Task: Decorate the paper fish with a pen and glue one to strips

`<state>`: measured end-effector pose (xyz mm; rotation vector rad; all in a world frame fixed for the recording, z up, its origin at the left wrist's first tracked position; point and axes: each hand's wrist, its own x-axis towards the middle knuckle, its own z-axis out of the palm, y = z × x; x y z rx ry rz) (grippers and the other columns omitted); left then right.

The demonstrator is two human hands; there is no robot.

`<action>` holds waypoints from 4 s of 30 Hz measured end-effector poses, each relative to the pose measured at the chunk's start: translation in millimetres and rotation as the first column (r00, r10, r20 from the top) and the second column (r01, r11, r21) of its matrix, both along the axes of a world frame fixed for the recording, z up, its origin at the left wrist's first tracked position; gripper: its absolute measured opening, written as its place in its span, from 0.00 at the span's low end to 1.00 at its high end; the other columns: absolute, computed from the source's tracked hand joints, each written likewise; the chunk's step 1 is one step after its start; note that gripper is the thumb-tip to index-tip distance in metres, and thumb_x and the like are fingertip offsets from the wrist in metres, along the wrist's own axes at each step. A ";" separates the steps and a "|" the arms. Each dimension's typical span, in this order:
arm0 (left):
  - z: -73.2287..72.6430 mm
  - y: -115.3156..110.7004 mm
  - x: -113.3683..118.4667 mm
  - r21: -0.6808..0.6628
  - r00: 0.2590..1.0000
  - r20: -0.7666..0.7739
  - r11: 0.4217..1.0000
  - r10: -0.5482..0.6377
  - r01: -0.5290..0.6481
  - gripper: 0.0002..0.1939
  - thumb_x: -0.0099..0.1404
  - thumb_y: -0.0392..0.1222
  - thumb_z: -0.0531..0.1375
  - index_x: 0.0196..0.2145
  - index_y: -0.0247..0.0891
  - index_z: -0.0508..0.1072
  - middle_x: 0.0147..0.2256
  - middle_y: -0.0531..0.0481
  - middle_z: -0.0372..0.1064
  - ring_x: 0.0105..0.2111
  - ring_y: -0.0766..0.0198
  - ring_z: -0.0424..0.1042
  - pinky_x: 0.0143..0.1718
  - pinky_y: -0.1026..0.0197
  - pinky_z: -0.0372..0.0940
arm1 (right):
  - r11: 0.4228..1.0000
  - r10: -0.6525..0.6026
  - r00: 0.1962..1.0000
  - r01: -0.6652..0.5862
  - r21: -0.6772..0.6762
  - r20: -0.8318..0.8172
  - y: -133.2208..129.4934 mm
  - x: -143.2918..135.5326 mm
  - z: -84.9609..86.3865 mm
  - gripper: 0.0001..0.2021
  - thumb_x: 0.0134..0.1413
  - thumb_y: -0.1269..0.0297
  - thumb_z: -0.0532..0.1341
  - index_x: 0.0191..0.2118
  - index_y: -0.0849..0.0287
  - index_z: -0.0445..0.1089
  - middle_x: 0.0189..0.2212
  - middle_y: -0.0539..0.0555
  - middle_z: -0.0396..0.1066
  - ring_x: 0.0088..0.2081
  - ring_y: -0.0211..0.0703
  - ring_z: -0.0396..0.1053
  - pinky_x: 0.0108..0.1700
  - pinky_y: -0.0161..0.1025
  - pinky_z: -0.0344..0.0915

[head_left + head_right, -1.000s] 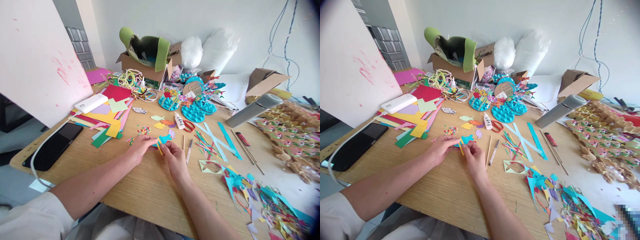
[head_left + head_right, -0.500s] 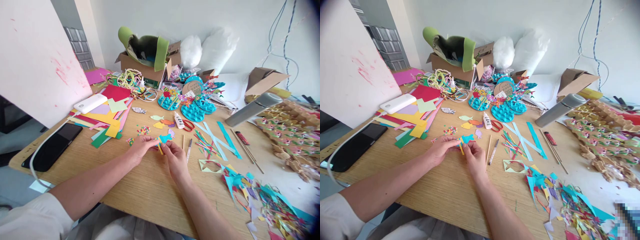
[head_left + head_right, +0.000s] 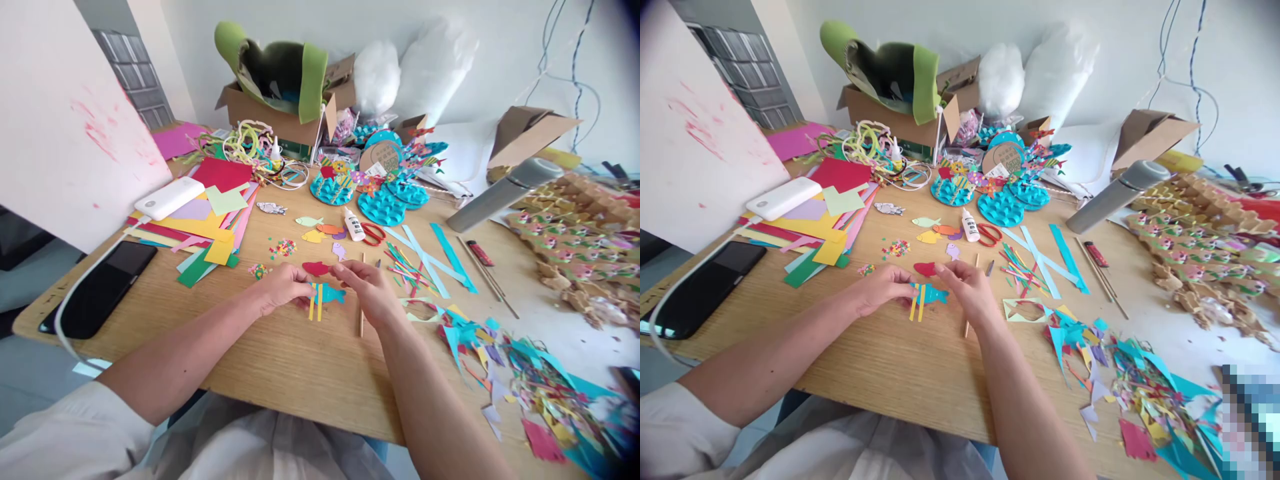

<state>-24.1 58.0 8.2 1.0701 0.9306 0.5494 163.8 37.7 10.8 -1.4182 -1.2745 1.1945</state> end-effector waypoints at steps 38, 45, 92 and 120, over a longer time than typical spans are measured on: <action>-2.5 -0.1 1.2 0.074 0.995 -0.084 0.995 -0.055 0.061 0.06 0.52 0.38 0.64 0.23 0.33 0.77 0.24 0.46 0.74 0.23 0.66 0.70 0.27 0.64 0.67 | 0.943 0.278 0.959 -0.282 -0.178 -0.044 -1.6 -4.1 -1.3 0.14 0.39 0.53 0.69 0.21 0.60 0.72 0.15 0.46 0.64 0.19 0.32 0.56 0.22 0.33 0.51; 1.5 0.1 -1.4 0.015 0.983 -0.102 0.988 -0.152 0.154 0.12 0.53 0.45 0.66 0.27 0.32 0.76 0.28 0.44 0.76 0.27 0.63 0.74 0.29 0.62 0.67 | 0.948 0.256 0.966 -0.256 -0.190 -0.025 -0.8 -3.7 1.3 0.15 0.40 0.52 0.68 0.22 0.60 0.72 0.16 0.46 0.64 0.20 0.32 0.55 0.22 0.33 0.50; -8.6 1.8 -1.0 -0.009 0.982 -0.105 0.988 -0.156 0.155 0.11 0.51 0.42 0.68 0.30 0.34 0.75 0.28 0.46 0.77 0.31 0.59 0.77 0.30 0.62 0.68 | 0.967 0.181 0.981 -0.192 -0.167 -0.074 -2.2 -3.3 2.2 0.21 0.39 0.44 0.68 0.24 0.60 0.72 0.21 0.50 0.69 0.24 0.37 0.62 0.26 0.35 0.57; -6.4 1.1 -0.8 -0.018 0.982 -0.095 0.986 -0.164 0.163 0.12 0.49 0.43 0.70 0.28 0.33 0.75 0.27 0.47 0.76 0.29 0.62 0.76 0.29 0.63 0.66 | 0.958 0.210 0.976 -0.217 -0.190 -0.056 -2.3 -4.7 0.7 0.14 0.38 0.53 0.69 0.23 0.59 0.73 0.19 0.49 0.70 0.22 0.36 0.62 0.25 0.35 0.58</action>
